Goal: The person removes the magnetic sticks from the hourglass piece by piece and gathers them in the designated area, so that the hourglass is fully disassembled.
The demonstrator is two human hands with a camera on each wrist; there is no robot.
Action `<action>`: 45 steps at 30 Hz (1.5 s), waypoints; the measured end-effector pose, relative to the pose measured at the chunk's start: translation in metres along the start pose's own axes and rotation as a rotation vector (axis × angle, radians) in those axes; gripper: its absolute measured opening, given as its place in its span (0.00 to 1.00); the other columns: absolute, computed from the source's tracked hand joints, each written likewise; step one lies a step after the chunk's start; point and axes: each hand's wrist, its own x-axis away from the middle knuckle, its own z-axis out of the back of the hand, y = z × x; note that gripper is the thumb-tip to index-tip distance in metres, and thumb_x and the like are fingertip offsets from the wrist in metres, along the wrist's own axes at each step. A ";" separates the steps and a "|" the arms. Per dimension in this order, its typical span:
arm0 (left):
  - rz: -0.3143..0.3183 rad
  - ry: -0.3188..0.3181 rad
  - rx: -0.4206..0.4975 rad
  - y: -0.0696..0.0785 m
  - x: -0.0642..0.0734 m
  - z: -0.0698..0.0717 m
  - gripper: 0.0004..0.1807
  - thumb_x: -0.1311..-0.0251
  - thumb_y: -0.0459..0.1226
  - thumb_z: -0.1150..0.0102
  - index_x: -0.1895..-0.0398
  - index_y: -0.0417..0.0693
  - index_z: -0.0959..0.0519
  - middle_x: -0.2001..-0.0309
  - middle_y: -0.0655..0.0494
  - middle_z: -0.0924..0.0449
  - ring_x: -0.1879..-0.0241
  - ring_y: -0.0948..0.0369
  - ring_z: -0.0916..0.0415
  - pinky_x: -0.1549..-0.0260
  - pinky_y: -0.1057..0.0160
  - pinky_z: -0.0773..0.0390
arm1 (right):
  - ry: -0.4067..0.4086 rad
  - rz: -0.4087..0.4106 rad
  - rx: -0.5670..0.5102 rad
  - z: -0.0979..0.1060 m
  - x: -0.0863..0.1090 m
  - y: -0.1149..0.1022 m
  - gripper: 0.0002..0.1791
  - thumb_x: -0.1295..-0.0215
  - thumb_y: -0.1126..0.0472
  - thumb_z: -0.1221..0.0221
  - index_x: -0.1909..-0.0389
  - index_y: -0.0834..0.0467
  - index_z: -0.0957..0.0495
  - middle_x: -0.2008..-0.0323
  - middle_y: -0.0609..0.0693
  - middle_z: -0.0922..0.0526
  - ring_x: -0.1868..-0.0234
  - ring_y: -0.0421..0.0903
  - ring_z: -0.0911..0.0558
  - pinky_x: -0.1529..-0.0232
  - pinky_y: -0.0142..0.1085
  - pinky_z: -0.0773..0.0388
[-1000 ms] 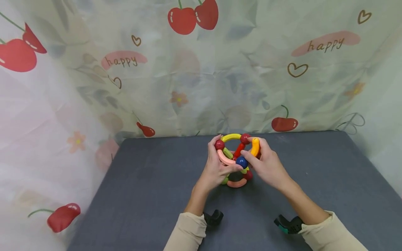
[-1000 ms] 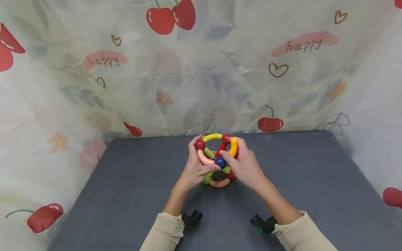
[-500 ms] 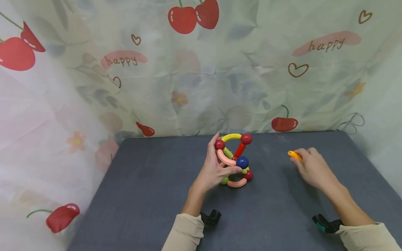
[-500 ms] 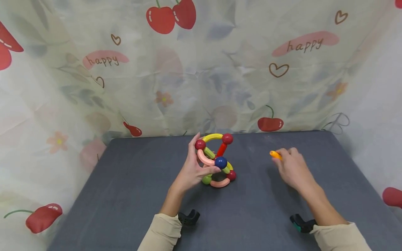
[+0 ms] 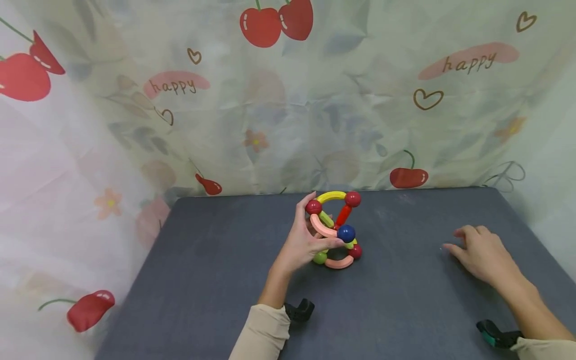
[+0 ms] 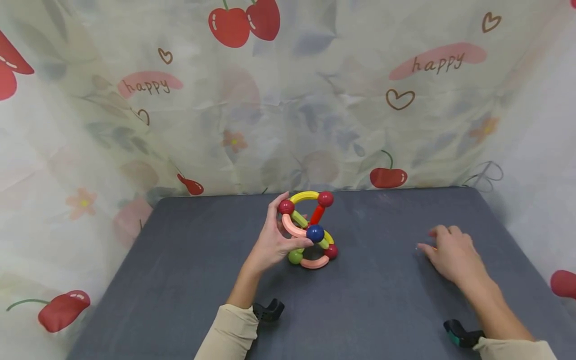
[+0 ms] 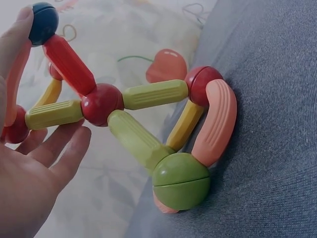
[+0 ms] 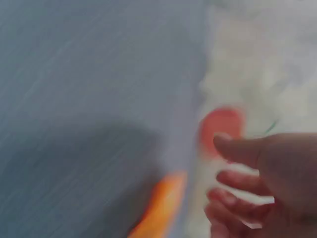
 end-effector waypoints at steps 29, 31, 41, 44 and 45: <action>-0.053 -0.044 0.055 0.006 -0.002 0.002 0.56 0.46 0.36 0.24 0.22 0.60 0.54 0.29 0.49 0.37 0.34 0.48 0.25 0.40 0.54 0.19 | -0.092 0.268 -0.480 -0.003 -0.097 -0.181 0.15 0.35 0.65 0.42 0.49 0.62 0.27 0.68 0.55 0.26 0.74 0.47 0.30 0.72 0.34 0.31; -0.045 -0.038 0.058 0.006 -0.001 0.003 0.56 0.46 0.35 0.24 0.22 0.59 0.53 0.28 0.51 0.37 0.34 0.47 0.25 0.41 0.58 0.18 | -0.103 0.242 -0.482 -0.004 -0.097 -0.181 0.14 0.33 0.64 0.43 0.49 0.61 0.26 0.67 0.57 0.24 0.73 0.48 0.30 0.72 0.34 0.30; -0.028 -0.035 0.042 0.003 -0.001 0.005 0.56 0.45 0.37 0.24 0.22 0.56 0.54 0.26 0.52 0.38 0.37 0.52 0.24 0.42 0.60 0.18 | -0.260 0.114 -0.803 -0.012 -0.099 -0.167 0.19 0.23 0.55 0.46 0.38 0.60 0.27 0.64 0.53 0.21 0.69 0.46 0.28 0.64 0.34 0.26; -0.028 -0.040 0.037 0.004 -0.001 0.005 0.56 0.46 0.39 0.23 0.22 0.58 0.54 0.26 0.52 0.38 0.37 0.53 0.24 0.42 0.61 0.18 | -0.365 0.031 -1.116 -0.013 -0.102 -0.160 0.18 0.20 0.56 0.51 0.36 0.59 0.33 0.62 0.47 0.18 0.70 0.41 0.32 0.64 0.31 0.30; -0.028 -0.043 0.036 0.004 -0.001 0.005 0.56 0.46 0.39 0.23 0.22 0.59 0.54 0.26 0.51 0.38 0.38 0.53 0.24 0.42 0.61 0.18 | -0.401 0.002 -1.225 -0.014 -0.103 -0.158 0.16 0.19 0.56 0.52 0.37 0.58 0.34 0.59 0.46 0.16 0.70 0.41 0.33 0.65 0.30 0.31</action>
